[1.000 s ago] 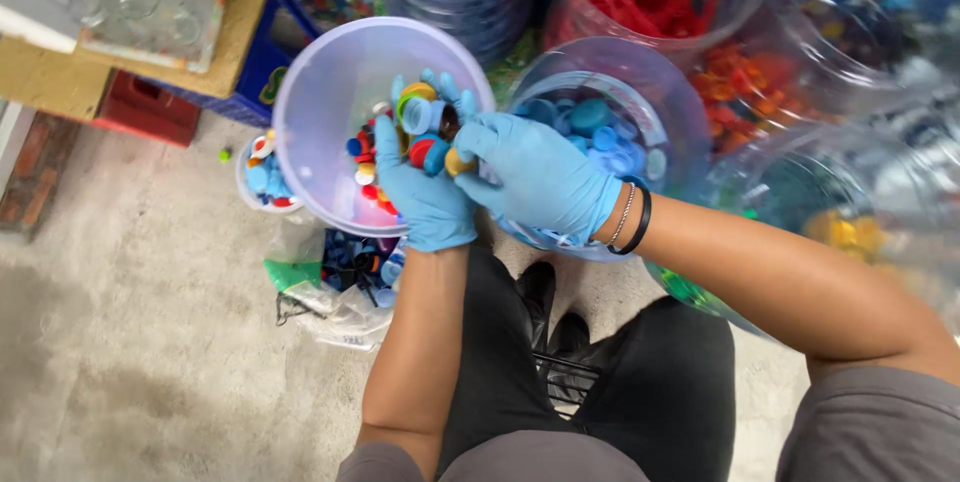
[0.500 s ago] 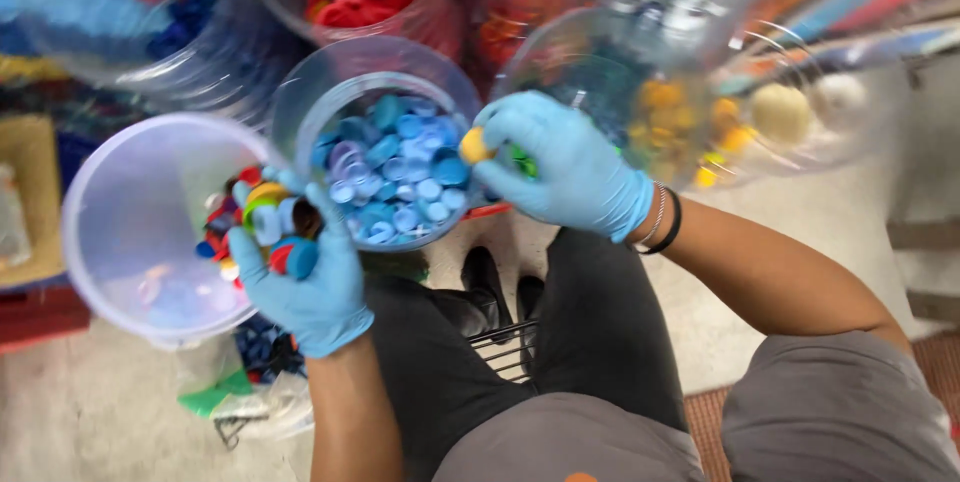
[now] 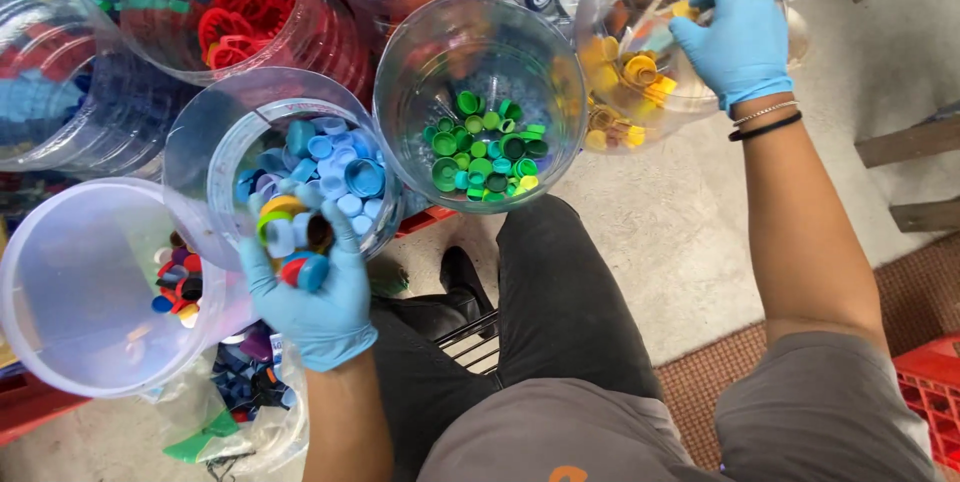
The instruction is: The person sorts colorful plastic bottle caps by hand, picking them from a mixed pile in a white bucket and placing them into separate clear containers based on color. They handle red, blue, green, and yellow caps, moving them between the buckets.
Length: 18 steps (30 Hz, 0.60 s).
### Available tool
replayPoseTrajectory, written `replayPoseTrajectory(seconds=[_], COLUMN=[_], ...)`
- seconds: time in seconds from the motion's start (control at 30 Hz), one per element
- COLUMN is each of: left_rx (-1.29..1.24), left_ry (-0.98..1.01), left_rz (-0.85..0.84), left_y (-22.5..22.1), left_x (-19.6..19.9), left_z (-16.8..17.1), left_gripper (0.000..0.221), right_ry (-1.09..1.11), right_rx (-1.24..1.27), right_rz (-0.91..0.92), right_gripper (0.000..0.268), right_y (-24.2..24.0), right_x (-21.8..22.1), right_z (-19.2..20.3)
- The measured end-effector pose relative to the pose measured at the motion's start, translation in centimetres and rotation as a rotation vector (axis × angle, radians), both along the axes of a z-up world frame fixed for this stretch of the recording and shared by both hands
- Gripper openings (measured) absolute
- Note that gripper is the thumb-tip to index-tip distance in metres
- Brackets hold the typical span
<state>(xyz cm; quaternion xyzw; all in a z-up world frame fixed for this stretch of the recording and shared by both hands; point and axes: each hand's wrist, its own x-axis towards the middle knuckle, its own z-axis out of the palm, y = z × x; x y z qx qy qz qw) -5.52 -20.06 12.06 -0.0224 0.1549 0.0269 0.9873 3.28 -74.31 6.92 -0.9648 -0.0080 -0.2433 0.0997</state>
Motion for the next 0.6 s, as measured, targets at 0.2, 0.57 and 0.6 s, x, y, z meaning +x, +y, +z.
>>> replayPoseTrajectory(seconds=[0.2,0.57,0.6], left_rx=[0.037,-0.167,-0.168], left_ry=[-0.088,0.047,0.044], left_rz=[-0.129,-0.226,-0.215], left_y=[-2.4,-5.8,-5.9], left_x=[0.1,-0.2,-0.3], left_z=[-0.5,-0.5,-0.9], left_gripper=[0.041,0.051,0.051], right_ry=[0.149,0.075,0.076], right_rx=[-0.217,0.242,0.241], right_rz=[-0.141,0.839,0.85], right_gripper=[0.031,0.032,0.032], right_y=[-1.9,26.2,27.6], right_x=[1.0,-7.3,-7.2], right_z=[-2.5,12.1,12.5])
